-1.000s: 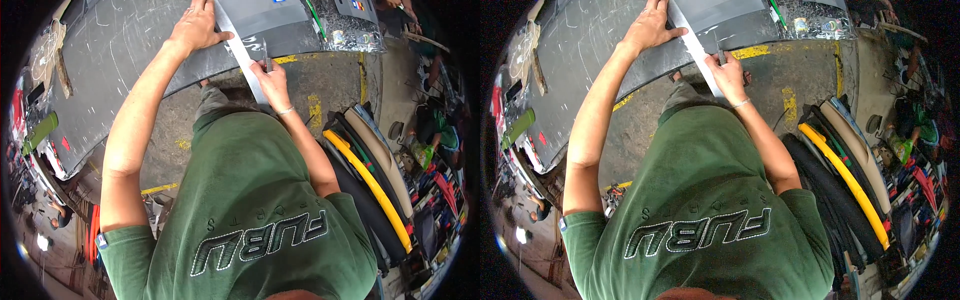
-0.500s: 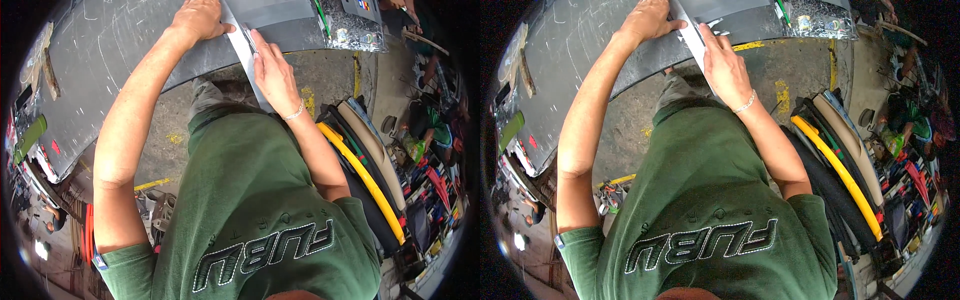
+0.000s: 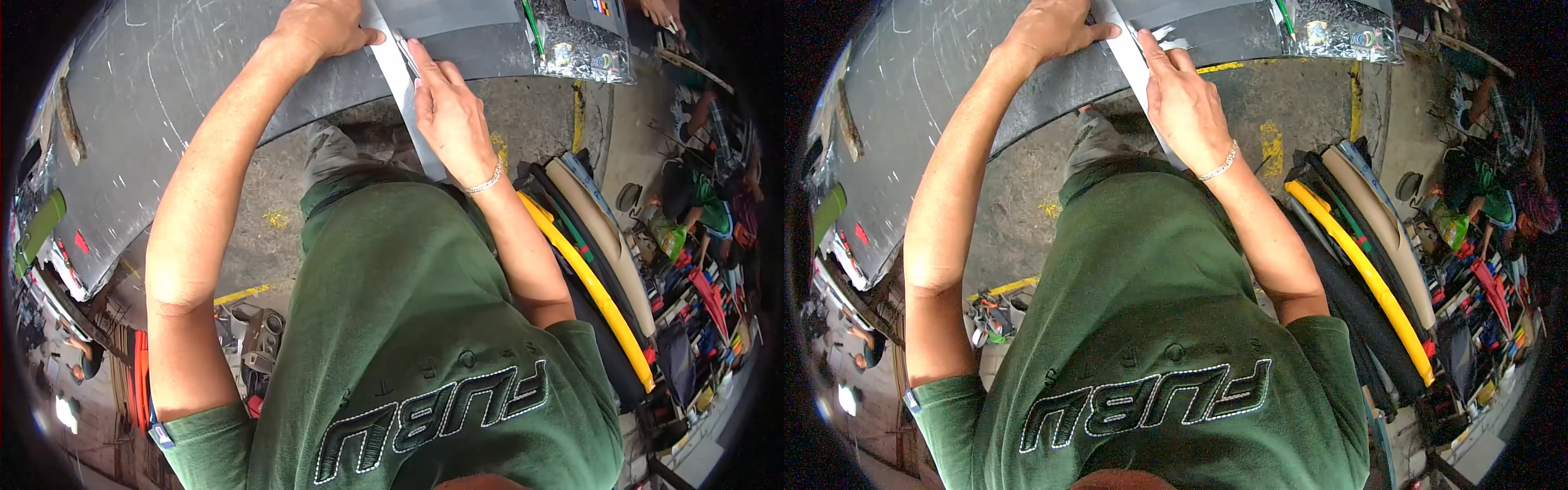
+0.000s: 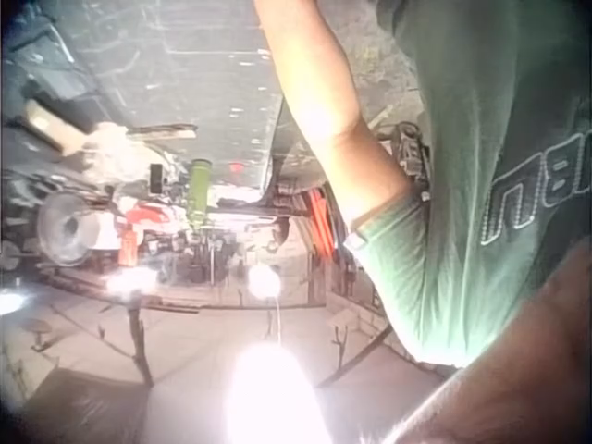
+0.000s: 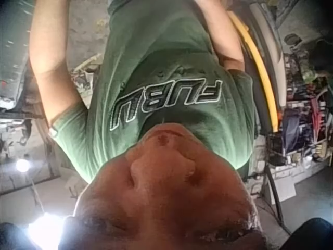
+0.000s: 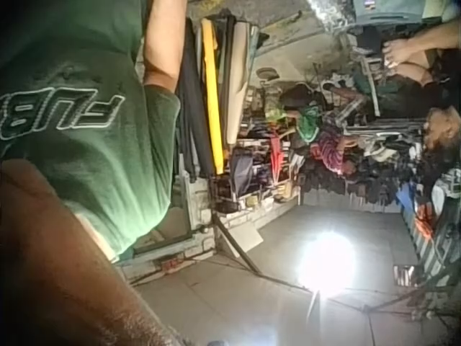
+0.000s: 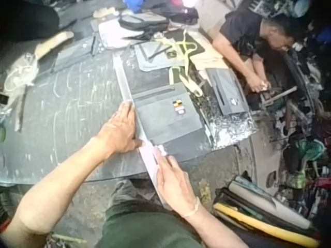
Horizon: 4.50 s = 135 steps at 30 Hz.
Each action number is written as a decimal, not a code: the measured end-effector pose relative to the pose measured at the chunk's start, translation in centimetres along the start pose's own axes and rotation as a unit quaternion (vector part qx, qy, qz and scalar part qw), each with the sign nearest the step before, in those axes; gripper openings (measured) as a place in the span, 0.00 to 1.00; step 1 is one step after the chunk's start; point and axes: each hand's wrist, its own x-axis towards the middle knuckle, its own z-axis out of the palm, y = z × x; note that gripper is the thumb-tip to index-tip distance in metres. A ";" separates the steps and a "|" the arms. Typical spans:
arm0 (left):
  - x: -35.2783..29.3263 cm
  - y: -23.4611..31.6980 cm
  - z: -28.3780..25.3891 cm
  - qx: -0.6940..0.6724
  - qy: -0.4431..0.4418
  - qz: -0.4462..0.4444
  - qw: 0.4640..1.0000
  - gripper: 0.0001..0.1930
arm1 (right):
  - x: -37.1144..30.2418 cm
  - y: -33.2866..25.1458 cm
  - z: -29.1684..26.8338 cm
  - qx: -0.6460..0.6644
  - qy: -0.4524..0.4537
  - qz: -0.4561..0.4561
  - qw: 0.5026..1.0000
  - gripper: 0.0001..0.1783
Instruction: Using a ruler and utility knife to cut precise shapes from grey fabric on a workbench.
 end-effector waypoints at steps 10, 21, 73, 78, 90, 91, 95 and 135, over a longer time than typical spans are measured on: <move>0.0 0.0 0.2 -0.018 0.020 0.009 1.000 0.57 | 0.1 -0.1 -0.2 -0.018 -0.015 0.001 1.000 0.29; 0.2 0.2 -0.1 0.001 -0.013 -0.013 1.000 0.58 | 1.1 -1.7 -2.0 -0.075 -0.073 0.001 0.995 0.29; 0.8 -0.6 1.2 -0.036 0.015 -0.022 0.999 0.64 | 18.6 0.1 3.5 0.542 -0.076 0.076 0.833 0.31; 0.6 -3.8 4.5 -0.205 0.106 0.089 0.969 0.63 | 17.9 -2.5 3.3 0.490 -0.032 0.135 0.861 0.32; -0.4 -1.6 2.7 -0.047 0.155 0.019 0.987 0.63 | 18.3 0.3 4.9 0.564 -0.085 -0.014 0.821 0.36; -0.2 -0.9 1.3 -0.031 0.076 -0.023 0.996 0.63 | 18.2 0.3 4.6 0.567 -0.080 -0.009 0.820 0.30; -0.9 -1.1 2.3 -0.054 0.171 0.034 0.983 0.62 | 19.5 1.7 6.1 0.176 0.228 -0.341 0.895 0.20; 1.5 -1.8 2.8 -0.049 0.203 0.092 0.974 0.43 | -8.7 10.5 -6.7 0.798 0.185 0.208 0.534 0.16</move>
